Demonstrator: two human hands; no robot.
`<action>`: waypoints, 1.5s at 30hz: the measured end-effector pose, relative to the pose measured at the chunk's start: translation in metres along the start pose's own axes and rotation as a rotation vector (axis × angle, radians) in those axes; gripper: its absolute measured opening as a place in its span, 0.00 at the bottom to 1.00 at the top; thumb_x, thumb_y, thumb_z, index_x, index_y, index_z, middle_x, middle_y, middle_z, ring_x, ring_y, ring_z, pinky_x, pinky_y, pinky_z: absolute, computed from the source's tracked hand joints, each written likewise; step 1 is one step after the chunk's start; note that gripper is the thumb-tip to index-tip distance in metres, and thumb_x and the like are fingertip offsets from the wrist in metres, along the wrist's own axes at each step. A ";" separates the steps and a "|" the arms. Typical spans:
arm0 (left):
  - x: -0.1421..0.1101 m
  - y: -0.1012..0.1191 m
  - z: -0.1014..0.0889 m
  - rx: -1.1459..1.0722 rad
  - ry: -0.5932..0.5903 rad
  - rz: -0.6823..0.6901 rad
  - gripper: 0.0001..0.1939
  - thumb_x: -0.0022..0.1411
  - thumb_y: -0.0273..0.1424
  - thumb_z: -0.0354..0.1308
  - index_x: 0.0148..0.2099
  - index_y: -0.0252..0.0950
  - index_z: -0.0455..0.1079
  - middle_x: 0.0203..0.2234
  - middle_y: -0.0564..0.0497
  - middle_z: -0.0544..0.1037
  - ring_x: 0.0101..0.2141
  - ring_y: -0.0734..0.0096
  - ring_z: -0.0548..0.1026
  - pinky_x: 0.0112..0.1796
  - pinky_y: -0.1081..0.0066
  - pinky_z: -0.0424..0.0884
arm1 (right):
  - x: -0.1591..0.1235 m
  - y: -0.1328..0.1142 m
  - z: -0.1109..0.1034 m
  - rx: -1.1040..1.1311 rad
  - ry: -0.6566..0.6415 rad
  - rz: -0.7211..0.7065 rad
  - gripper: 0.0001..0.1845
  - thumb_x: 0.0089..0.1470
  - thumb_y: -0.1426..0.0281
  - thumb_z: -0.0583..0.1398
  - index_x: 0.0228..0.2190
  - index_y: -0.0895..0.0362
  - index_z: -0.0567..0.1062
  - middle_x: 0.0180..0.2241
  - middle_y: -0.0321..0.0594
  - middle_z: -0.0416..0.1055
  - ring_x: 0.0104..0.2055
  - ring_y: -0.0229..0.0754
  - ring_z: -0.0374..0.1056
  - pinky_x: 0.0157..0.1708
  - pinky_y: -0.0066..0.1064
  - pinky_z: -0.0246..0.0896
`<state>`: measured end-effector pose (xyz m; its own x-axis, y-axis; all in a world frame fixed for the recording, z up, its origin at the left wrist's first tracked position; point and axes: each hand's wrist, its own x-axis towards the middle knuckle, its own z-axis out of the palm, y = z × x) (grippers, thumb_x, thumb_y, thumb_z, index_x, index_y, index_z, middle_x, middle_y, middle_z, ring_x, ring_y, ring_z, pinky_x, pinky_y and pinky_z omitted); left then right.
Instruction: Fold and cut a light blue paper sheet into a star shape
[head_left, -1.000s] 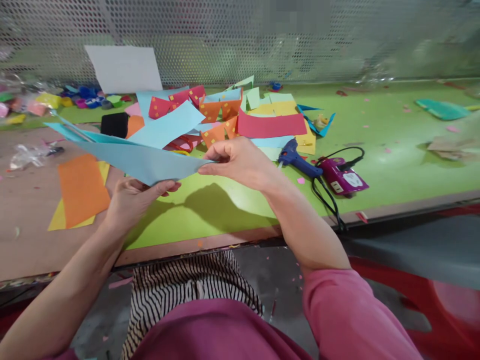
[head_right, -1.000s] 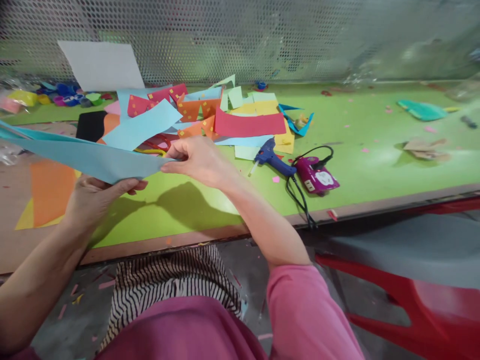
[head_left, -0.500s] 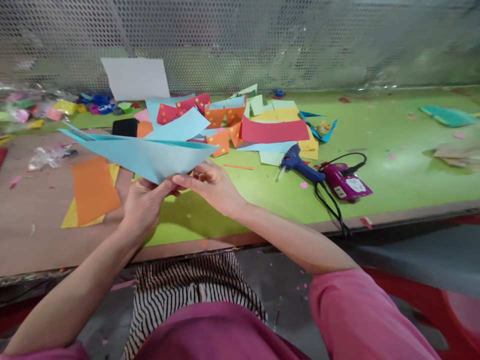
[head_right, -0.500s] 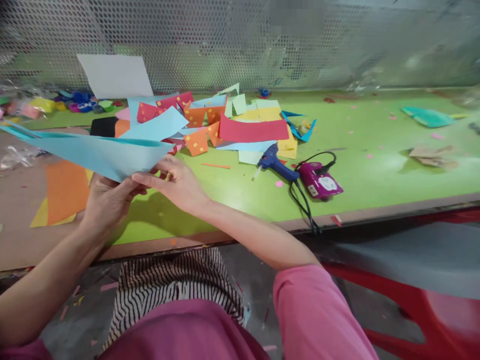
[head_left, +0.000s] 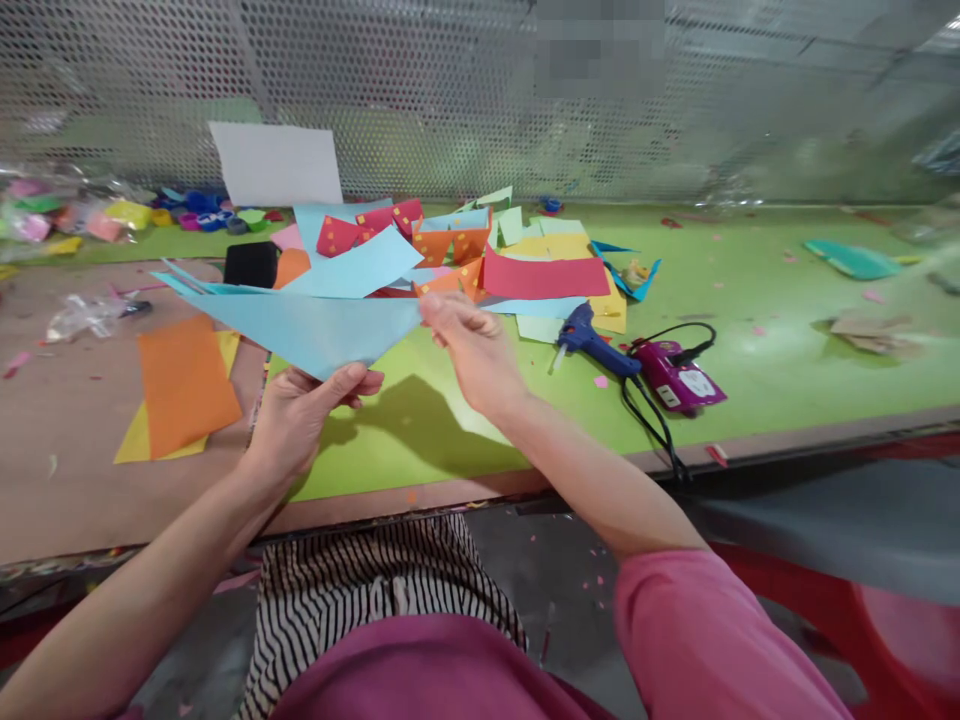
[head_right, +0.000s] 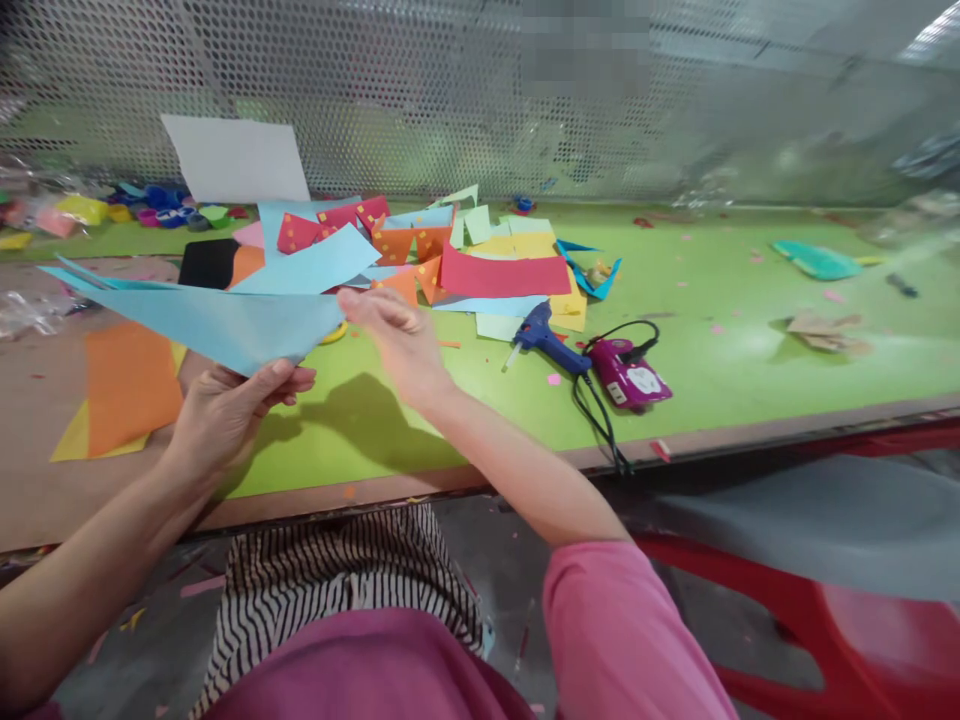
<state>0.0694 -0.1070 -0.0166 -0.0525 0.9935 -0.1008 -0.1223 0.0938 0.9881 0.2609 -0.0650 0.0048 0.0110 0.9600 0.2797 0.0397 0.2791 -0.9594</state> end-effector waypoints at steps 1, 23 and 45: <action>0.001 0.000 -0.001 -0.007 0.019 0.001 0.14 0.51 0.42 0.73 0.31 0.36 0.82 0.29 0.45 0.86 0.31 0.67 0.83 0.31 0.72 0.76 | 0.005 -0.003 -0.006 0.016 0.029 -0.013 0.26 0.58 0.44 0.62 0.23 0.52 0.74 0.27 0.35 0.61 0.32 0.39 0.59 0.37 0.36 0.63; 0.024 0.013 -0.023 -0.085 -0.246 0.019 0.23 0.49 0.37 0.76 0.44 0.38 0.73 0.36 0.47 0.86 0.40 0.61 0.84 0.38 0.68 0.77 | -0.018 -0.030 -0.025 -0.353 -0.060 -0.052 0.16 0.55 0.56 0.67 0.25 0.55 0.75 0.22 0.31 0.68 0.25 0.33 0.58 0.28 0.30 0.55; 0.019 0.029 -0.039 0.313 -0.413 -0.237 0.31 0.44 0.32 0.68 0.54 0.40 0.76 0.41 0.45 0.83 0.30 0.65 0.79 0.30 0.68 0.75 | -0.055 -0.003 -0.027 -0.678 -0.265 0.184 0.15 0.64 0.56 0.59 0.39 0.56 0.73 0.23 0.34 0.71 0.26 0.40 0.65 0.29 0.33 0.53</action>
<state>0.0259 -0.0880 0.0058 0.3403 0.8798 -0.3318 0.2192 0.2690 0.9379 0.2869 -0.1196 -0.0064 -0.1607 0.9869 0.0167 0.6684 0.1212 -0.7338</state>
